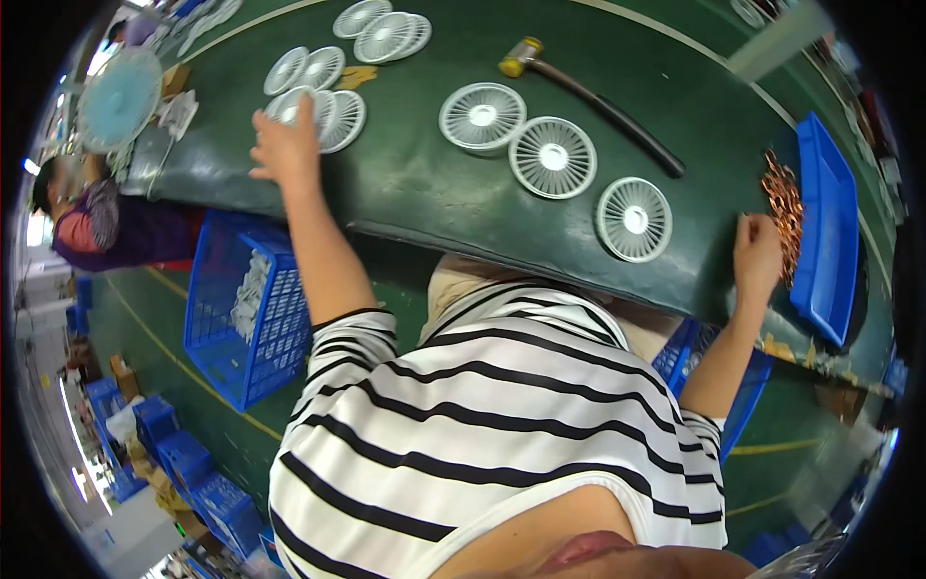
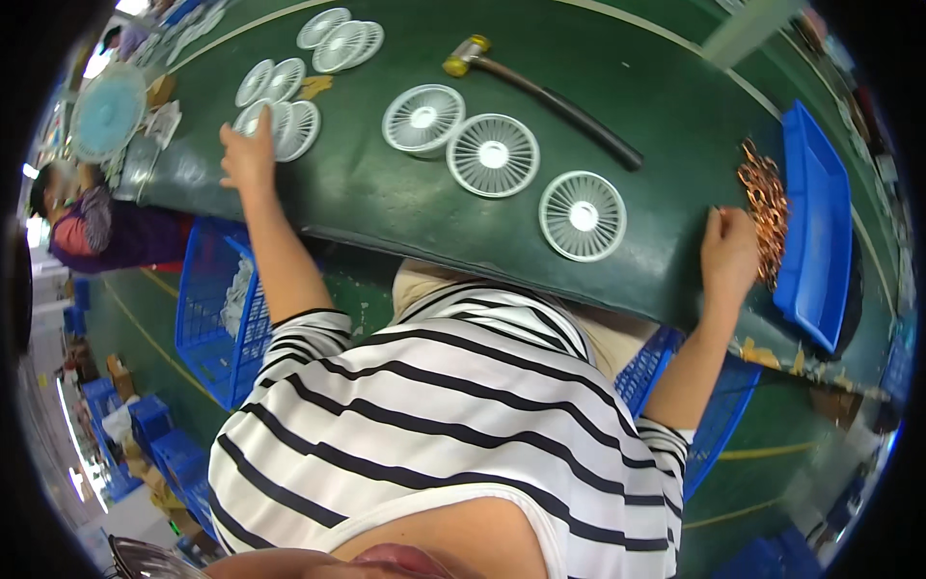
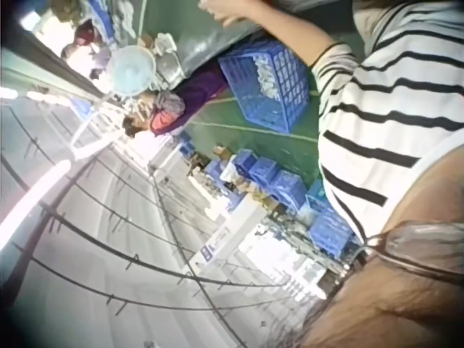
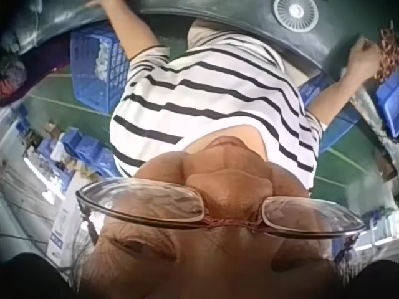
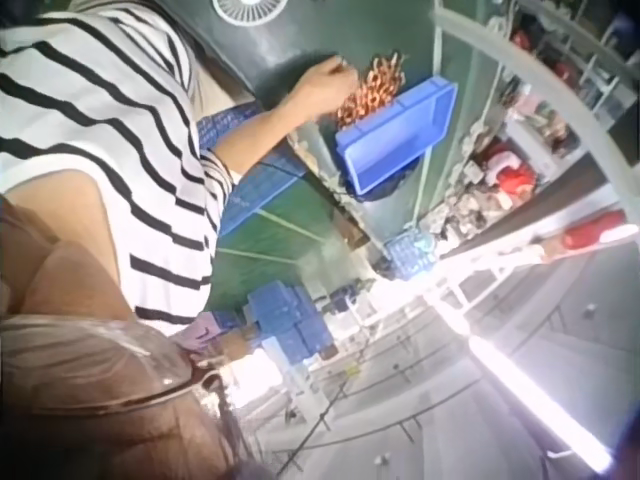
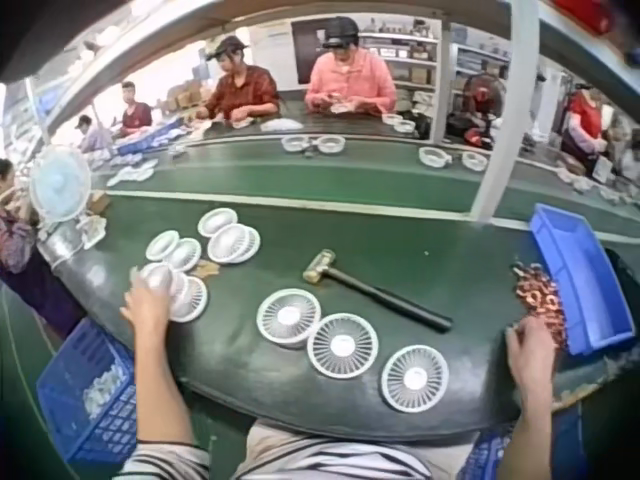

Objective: Assembling metal center hubs into plastic fan grilles on a factory assembly line.

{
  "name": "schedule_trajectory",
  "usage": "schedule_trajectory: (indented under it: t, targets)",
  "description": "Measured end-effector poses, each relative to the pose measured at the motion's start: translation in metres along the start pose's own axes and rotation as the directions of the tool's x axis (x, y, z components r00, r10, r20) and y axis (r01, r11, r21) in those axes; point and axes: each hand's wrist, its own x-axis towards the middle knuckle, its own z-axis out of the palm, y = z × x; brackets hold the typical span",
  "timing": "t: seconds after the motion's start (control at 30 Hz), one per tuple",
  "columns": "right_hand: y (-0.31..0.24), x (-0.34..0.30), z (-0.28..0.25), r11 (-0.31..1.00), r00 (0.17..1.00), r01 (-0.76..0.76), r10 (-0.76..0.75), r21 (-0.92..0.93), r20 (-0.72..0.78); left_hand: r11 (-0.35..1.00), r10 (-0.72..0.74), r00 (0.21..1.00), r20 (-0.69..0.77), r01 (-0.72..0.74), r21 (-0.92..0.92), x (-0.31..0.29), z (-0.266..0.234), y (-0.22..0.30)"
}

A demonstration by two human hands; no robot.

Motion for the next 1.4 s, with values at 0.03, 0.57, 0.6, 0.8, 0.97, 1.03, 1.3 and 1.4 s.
schedule_trajectory:
  t: [0.03,0.57,0.6,0.8,0.97,1.03,1.3,1.4]
  targets:
    - [-0.007,-0.002,-0.001,0.999,0.999,0.043,-0.043,0.004,-0.008,0.995,0.022,1.0,-0.022,-0.024,-0.094,0.011,0.01,-0.012]
    - [-0.122,-0.037,-0.03,0.632,0.903,0.427,-0.268,0.646,-0.334,0.363,0.318,0.902,-0.29,-0.399,-0.842,-0.145,-0.042,0.082]
    - [-0.128,-0.04,-0.029,0.606,0.898,0.44,-0.278,0.663,-0.342,0.27,0.374,0.923,-0.094,-0.205,-0.941,-0.167,-0.055,0.092]
    - [-0.167,-0.045,-0.039,0.483,0.809,0.585,-0.404,0.652,-0.426,0.132,0.625,0.729,0.277,0.251,-0.959,-0.221,-0.067,0.116]
    - [-0.181,-0.043,-0.03,0.56,0.785,0.62,-0.42,0.551,-0.456,0.146,0.739,0.603,0.302,0.295,-0.944,-0.238,-0.075,0.121]
    - [-0.183,-0.044,-0.025,0.615,0.814,0.579,-0.393,0.536,-0.428,0.143,0.744,0.623,0.242,0.206,-0.968,-0.241,-0.071,0.122]
    - [-0.181,-0.045,-0.022,0.753,0.894,0.44,-0.417,0.489,-0.163,0.156,0.794,0.58,0.184,0.098,-0.983,-0.252,-0.058,0.116]
    - [-0.183,-0.047,-0.015,0.736,0.875,0.463,-0.292,0.494,-0.386,0.092,0.785,0.554,0.277,0.338,-0.937,-0.252,-0.061,0.12]
